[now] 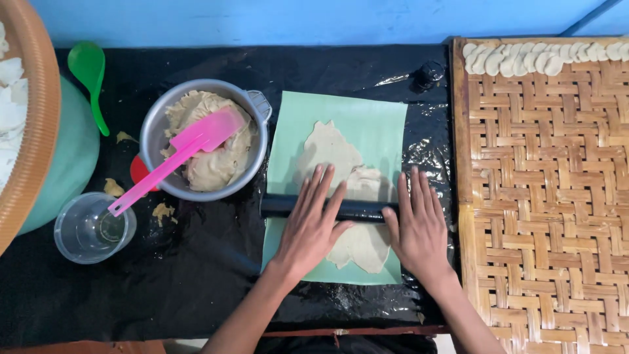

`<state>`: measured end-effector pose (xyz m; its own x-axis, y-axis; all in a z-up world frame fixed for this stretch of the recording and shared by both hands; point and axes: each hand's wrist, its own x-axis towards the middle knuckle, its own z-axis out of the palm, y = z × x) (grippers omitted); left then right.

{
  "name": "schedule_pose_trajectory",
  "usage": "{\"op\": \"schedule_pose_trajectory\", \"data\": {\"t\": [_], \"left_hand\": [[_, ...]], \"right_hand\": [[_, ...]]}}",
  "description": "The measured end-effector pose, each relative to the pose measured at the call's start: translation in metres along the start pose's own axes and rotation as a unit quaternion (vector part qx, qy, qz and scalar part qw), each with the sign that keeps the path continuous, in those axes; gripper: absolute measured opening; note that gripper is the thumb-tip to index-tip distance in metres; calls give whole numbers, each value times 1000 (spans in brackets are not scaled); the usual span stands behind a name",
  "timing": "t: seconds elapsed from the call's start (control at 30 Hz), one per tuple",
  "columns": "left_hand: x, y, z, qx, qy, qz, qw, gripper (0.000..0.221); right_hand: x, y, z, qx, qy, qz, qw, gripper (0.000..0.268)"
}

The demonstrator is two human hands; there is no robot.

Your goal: Rolling out dough with a rolling pin on a silicone mat, smoothing it with a spatula, and using a circular mold to cut small round pastry/dough sheets.

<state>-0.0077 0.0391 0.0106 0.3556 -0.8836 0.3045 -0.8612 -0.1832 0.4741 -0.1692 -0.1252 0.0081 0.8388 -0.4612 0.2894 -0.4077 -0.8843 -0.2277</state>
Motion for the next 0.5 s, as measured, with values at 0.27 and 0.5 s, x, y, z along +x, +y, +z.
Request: {"op": "schedule_pose_trajectory", "data": {"t": [0.27, 0.5], "left_hand": [[-24, -17, 21, 25, 47, -26, 998, 45], [39, -23, 22, 123, -8, -41, 992, 68]], "right_hand": [[-17, -4, 5, 26, 7, 15, 1000, 62], [34, 11, 18, -21, -3, -3, 1000, 58]]}}
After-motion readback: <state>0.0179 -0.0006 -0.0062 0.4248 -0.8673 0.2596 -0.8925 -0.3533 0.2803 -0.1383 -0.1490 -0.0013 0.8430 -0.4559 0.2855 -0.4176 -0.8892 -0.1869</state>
